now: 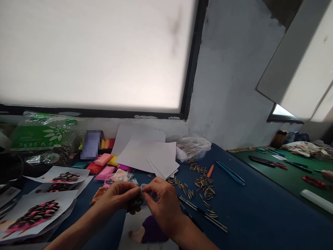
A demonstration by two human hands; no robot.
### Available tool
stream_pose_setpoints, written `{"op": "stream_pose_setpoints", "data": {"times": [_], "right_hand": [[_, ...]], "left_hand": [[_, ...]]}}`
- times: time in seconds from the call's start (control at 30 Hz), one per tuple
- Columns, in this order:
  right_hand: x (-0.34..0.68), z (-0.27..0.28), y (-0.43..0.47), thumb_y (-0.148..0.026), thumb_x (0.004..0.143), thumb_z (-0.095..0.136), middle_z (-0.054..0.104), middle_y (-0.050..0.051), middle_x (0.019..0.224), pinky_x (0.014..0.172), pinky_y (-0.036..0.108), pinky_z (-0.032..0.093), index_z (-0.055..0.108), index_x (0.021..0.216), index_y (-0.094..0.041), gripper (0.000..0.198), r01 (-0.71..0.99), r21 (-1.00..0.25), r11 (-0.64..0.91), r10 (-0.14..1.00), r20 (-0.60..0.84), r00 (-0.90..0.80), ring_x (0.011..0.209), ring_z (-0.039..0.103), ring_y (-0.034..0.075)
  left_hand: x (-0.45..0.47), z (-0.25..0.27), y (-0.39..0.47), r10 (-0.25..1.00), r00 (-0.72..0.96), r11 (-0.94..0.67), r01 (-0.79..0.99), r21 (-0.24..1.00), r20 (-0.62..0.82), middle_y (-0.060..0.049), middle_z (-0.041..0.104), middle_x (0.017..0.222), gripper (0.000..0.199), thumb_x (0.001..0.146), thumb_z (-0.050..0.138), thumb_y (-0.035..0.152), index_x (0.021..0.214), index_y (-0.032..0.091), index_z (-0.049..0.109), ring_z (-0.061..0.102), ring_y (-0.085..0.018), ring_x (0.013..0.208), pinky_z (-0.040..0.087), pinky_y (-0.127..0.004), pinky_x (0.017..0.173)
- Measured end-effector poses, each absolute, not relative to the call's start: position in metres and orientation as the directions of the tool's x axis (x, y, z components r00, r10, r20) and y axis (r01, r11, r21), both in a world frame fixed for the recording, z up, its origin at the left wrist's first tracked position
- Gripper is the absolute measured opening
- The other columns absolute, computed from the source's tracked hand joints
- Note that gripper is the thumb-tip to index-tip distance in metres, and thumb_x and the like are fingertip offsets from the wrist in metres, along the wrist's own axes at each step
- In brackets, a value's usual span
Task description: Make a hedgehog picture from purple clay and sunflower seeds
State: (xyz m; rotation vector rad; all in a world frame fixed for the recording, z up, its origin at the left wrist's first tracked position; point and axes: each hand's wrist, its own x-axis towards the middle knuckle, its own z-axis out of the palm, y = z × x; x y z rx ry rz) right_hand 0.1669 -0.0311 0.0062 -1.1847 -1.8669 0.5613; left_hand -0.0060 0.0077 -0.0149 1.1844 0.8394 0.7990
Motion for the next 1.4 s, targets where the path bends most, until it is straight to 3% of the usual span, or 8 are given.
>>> {"op": "stream_pose_setpoints", "data": {"times": [0.17, 0.5, 0.73, 1.0, 1.17, 1.27, 1.33, 1.4], "right_hand": [[0.167, 0.004, -0.032, -0.014, 0.085, 0.064, 0.065, 0.003, 0.083, 0.068, 0.029, 0.047, 0.077, 0.086, -0.023, 0.016, 0.546, -0.704, 0.454, 0.891, 0.380, -0.250, 0.075, 0.063, 0.017], [0.167, 0.003, -0.034, -0.010, 0.084, 0.060, 0.064, 0.004, 0.089, 0.067, 0.027, 0.048, 0.071, 0.083, -0.020, 0.015, 0.593, -0.589, 0.549, 0.821, 0.511, -0.254, 0.078, 0.063, 0.016], [0.165, 0.003, -0.034, -0.006, 0.081, 0.059, 0.067, 0.006, 0.095, 0.073, 0.027, 0.051, 0.071, 0.081, -0.019, 0.018, 0.560, -0.588, 0.583, 0.792, 0.565, -0.232, 0.087, 0.067, 0.018], [0.158, 0.005, -0.039, -0.008, 0.082, 0.058, 0.067, 0.005, 0.089, 0.071, 0.026, 0.051, 0.066, 0.075, -0.019, 0.015, 0.500, -0.632, 0.592, 0.788, 0.585, -0.193, 0.083, 0.066, 0.017], [0.159, 0.013, -0.040, -0.008, 0.077, 0.056, 0.066, 0.006, 0.094, 0.077, 0.029, 0.050, 0.056, 0.073, -0.020, 0.013, 0.494, -0.606, 0.623, 0.748, 0.647, -0.150, 0.089, 0.065, 0.020], [0.167, 0.022, -0.037, -0.014, 0.081, 0.054, 0.066, 0.006, 0.093, 0.075, 0.030, 0.050, 0.056, 0.080, -0.020, 0.007, 0.442, -0.707, 0.552, 0.816, 0.566, -0.114, 0.083, 0.063, 0.019], [0.172, 0.025, -0.037, -0.017, 0.084, 0.050, 0.066, 0.005, 0.093, 0.076, 0.031, 0.050, 0.060, 0.088, -0.020, 0.011, 0.386, -0.795, 0.467, 0.880, 0.463, -0.110, 0.084, 0.063, 0.019], [0.177, 0.025, -0.038, -0.016, 0.084, 0.047, 0.066, 0.006, 0.096, 0.078, 0.030, 0.048, 0.061, 0.082, -0.020, 0.014, 0.346, -0.845, 0.407, 0.913, 0.389, -0.123, 0.089, 0.062, 0.019]], "left_hand": [[-0.005, -0.012, 0.005, 0.884, 0.451, 0.174, -0.070, 0.982, -0.124, -0.005, 0.067, 0.054, 0.060, 0.054, 0.081, 0.070, 0.063, 0.013, 0.064, 0.065, -0.017, 0.049, 0.047, -0.025, 0.046], [-0.008, -0.017, 0.007, 0.845, 0.525, 0.193, -0.112, 0.975, -0.107, -0.001, 0.066, 0.056, 0.053, 0.057, 0.086, 0.059, 0.074, 0.014, 0.062, 0.066, -0.018, 0.053, 0.047, -0.024, 0.049], [-0.005, -0.022, 0.009, 0.877, 0.477, 0.178, -0.219, 0.959, -0.054, 0.005, 0.056, 0.051, 0.050, 0.053, 0.091, 0.051, 0.069, 0.015, 0.060, 0.050, -0.008, 0.047, 0.038, -0.020, 0.047], [-0.006, -0.001, -0.001, 0.901, 0.431, 0.151, -0.214, 0.965, -0.046, 0.007, 0.052, 0.053, 0.047, 0.056, 0.089, 0.044, 0.064, 0.016, 0.051, 0.045, -0.006, 0.048, 0.036, -0.020, 0.050], [-0.008, -0.002, 0.002, 0.948, 0.318, 0.019, -0.001, 1.000, -0.017, 0.009, 0.047, 0.052, 0.031, 0.060, 0.076, 0.034, 0.066, 0.019, 0.049, 0.043, -0.008, 0.047, 0.035, -0.020, 0.046], [-0.013, -0.007, 0.007, 0.958, 0.285, -0.096, 0.197, 0.976, 0.036, 0.005, 0.058, 0.061, 0.026, 0.065, 0.069, 0.028, 0.086, 0.019, 0.056, 0.054, -0.014, 0.055, 0.041, -0.023, 0.051], [-0.019, -0.010, 0.009, 0.940, 0.319, -0.252, 0.415, 0.874, 0.119, 0.001, 0.065, 0.071, 0.026, 0.075, 0.061, 0.026, 0.100, 0.020, 0.059, 0.061, -0.018, 0.065, 0.048, -0.029, 0.060], [-0.025, -0.012, 0.012, 0.923, 0.328, -0.365, 0.588, 0.722, 0.199, -0.006, 0.068, 0.084, 0.017, 0.082, 0.055, 0.023, 0.095, 0.019, 0.065, 0.065, -0.025, 0.082, 0.050, -0.037, 0.072]]}}
